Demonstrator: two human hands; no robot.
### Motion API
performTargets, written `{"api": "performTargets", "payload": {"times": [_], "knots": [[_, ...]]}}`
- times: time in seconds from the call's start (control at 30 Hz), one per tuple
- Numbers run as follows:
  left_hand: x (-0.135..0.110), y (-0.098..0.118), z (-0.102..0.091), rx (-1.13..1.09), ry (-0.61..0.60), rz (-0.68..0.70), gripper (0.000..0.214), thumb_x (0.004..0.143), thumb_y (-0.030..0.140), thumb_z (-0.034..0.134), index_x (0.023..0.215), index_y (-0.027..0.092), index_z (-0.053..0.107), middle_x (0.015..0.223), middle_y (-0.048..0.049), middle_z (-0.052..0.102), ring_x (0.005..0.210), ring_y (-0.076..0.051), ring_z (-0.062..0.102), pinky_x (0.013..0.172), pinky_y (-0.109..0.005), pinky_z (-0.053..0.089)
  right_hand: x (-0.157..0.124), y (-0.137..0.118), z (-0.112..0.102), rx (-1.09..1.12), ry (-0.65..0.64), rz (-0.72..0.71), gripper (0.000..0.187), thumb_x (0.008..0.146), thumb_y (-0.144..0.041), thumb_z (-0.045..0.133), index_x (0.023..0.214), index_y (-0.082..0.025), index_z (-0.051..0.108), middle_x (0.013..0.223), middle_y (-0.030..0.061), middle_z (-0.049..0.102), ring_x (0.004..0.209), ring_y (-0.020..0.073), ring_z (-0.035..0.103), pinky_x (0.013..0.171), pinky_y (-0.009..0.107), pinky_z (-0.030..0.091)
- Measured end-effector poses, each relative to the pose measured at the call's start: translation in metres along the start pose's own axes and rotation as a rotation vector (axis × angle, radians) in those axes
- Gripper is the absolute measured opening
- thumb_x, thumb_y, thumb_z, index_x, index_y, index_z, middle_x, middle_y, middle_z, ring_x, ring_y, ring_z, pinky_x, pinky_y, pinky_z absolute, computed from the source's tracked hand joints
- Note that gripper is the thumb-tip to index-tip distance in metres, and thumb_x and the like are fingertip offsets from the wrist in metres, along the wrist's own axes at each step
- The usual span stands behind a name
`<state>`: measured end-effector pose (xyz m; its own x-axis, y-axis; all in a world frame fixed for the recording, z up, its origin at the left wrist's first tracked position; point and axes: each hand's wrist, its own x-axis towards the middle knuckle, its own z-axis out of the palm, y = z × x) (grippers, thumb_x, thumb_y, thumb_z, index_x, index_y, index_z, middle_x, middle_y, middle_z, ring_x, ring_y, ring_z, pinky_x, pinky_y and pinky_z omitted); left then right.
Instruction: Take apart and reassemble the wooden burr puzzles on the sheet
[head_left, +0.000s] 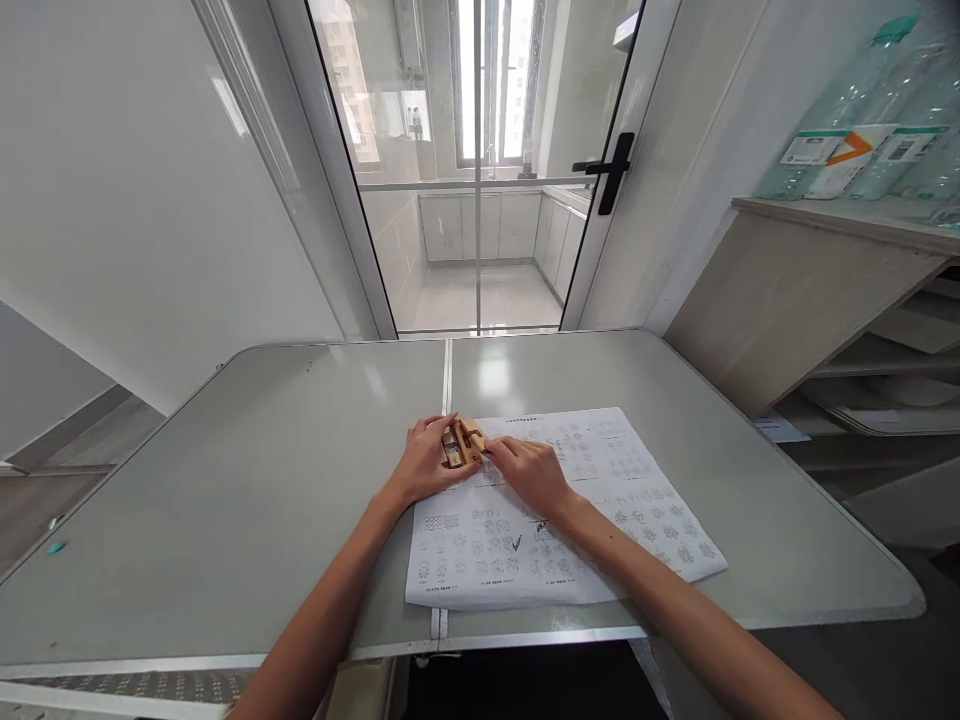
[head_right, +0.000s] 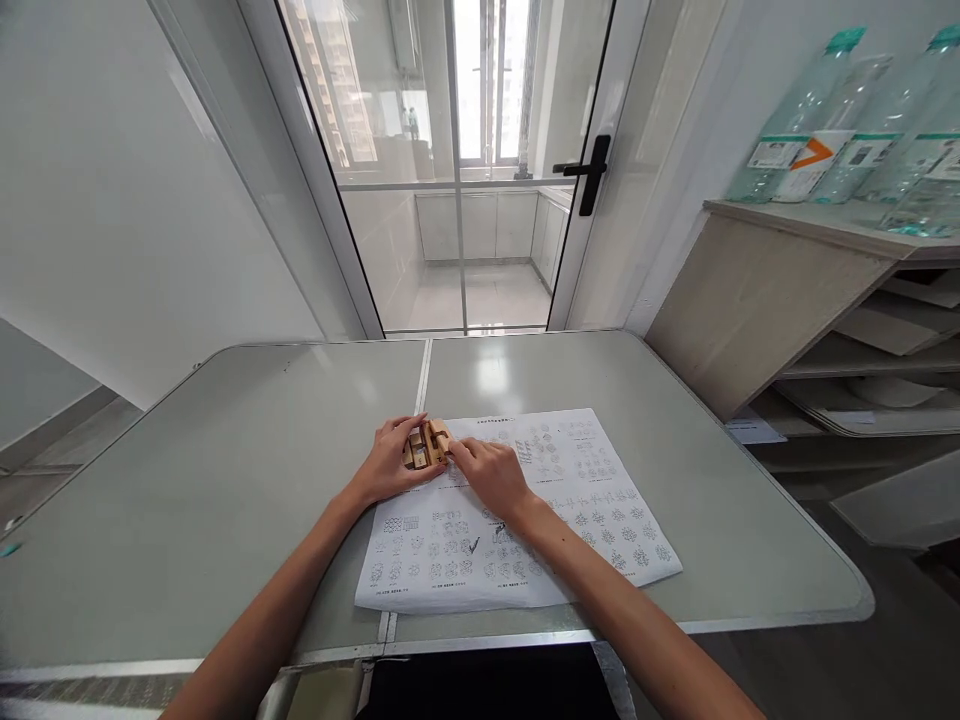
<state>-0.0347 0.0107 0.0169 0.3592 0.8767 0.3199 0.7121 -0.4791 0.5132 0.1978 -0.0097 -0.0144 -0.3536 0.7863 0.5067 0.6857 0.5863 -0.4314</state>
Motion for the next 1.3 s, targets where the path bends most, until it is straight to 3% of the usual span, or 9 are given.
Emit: {"api": "performTargets", "payload": {"times": [0.2,0.57,0.67,0.73,0.83,0.93,1.1,1.3], "knots": [[0.000,-0.008,0.002,-0.025,-0.037,0.003,0.110,0.069,0.059,0.088,0.160,0.028,0.035,0.138,-0.0136,0.064,0.136,-0.038,0.054,0.114,-0.060,0.042,0.002,-0.005,0.007,-0.029,-0.018,-0.058,0.017,0.106,-0.019,0.055,0.101,-0.023,0.071,0.096,0.0082,0.078,0.076,0.0187,0.069,0.063,0.029,0.035],[0.000,-0.012,0.002,-0.046,-0.049,0.004,0.110,0.069,0.056,0.090,0.160,0.029,0.035,0.142,-0.0136,0.060,0.137,-0.039,0.052,0.114,-0.057,0.041,-0.001,-0.008,0.000,-0.030,-0.011,-0.075,0.015,0.107,-0.022,0.055,0.112,-0.024,0.069,0.111,0.0077,0.079,0.090,0.0221,0.074,0.065,0.029,0.041],[0.000,-0.005,-0.003,-0.077,-0.038,-0.001,0.108,0.068,0.054,0.091,0.159,0.030,0.037,0.145,-0.0128,0.060,0.137,-0.039,0.052,0.113,-0.056,0.042,-0.003,-0.003,-0.012,0.002,-0.021,-0.024,0.016,0.107,-0.024,0.053,0.112,-0.024,0.068,0.108,0.0074,0.079,0.084,0.0208,0.074,0.063,0.029,0.042],[0.002,-0.001,-0.006,-0.128,0.016,-0.037,0.095,0.074,0.055,0.086,0.155,0.030,0.042,0.145,-0.0116,0.060,0.136,-0.036,0.053,0.112,-0.053,0.045,-0.006,0.004,-0.023,0.049,-0.043,0.019,0.018,0.107,-0.024,0.051,0.111,-0.025,0.068,0.105,0.0066,0.079,0.081,0.0202,0.074,0.065,0.030,0.044],[0.005,-0.003,-0.009,-0.251,0.181,-0.187,0.061,0.092,0.058,0.066,0.143,0.027,0.054,0.141,-0.0100,0.065,0.131,-0.030,0.060,0.107,-0.047,0.051,-0.016,0.015,-0.041,0.132,-0.074,0.076,0.020,0.106,-0.026,0.049,0.108,-0.026,0.069,0.102,0.0049,0.078,0.076,0.0199,0.072,0.067,0.032,0.048],[0.007,-0.020,-0.013,-0.364,0.317,-0.371,0.051,0.098,0.061,0.054,0.127,0.021,0.064,0.129,-0.0116,0.072,0.117,-0.028,0.068,0.101,-0.044,0.055,-0.030,0.026,-0.055,0.215,-0.083,0.177,0.019,0.103,-0.030,0.052,0.103,-0.027,0.071,0.097,0.0038,0.078,0.074,0.0210,0.069,0.068,0.035,0.050],[0.002,-0.048,-0.023,-0.420,0.230,-0.375,0.052,0.093,0.064,0.059,0.115,0.018,0.068,0.113,-0.0102,0.077,0.106,-0.026,0.072,0.103,-0.042,0.054,-0.044,0.038,-0.064,0.443,-0.078,0.376,0.021,0.100,-0.040,0.056,0.096,-0.026,0.071,0.081,0.0018,0.076,0.067,0.0201,0.063,0.064,0.034,0.047],[-0.001,-0.043,-0.026,-0.342,0.141,-0.351,0.050,0.096,0.063,0.054,0.116,0.020,0.070,0.116,-0.0082,0.076,0.107,-0.026,0.070,0.097,-0.038,0.055,-0.043,0.041,-0.066,0.590,-0.044,0.530,0.031,0.097,-0.053,0.061,0.097,-0.024,0.071,0.081,0.0038,0.076,0.067,0.0192,0.062,0.066,0.033,0.047]]}}
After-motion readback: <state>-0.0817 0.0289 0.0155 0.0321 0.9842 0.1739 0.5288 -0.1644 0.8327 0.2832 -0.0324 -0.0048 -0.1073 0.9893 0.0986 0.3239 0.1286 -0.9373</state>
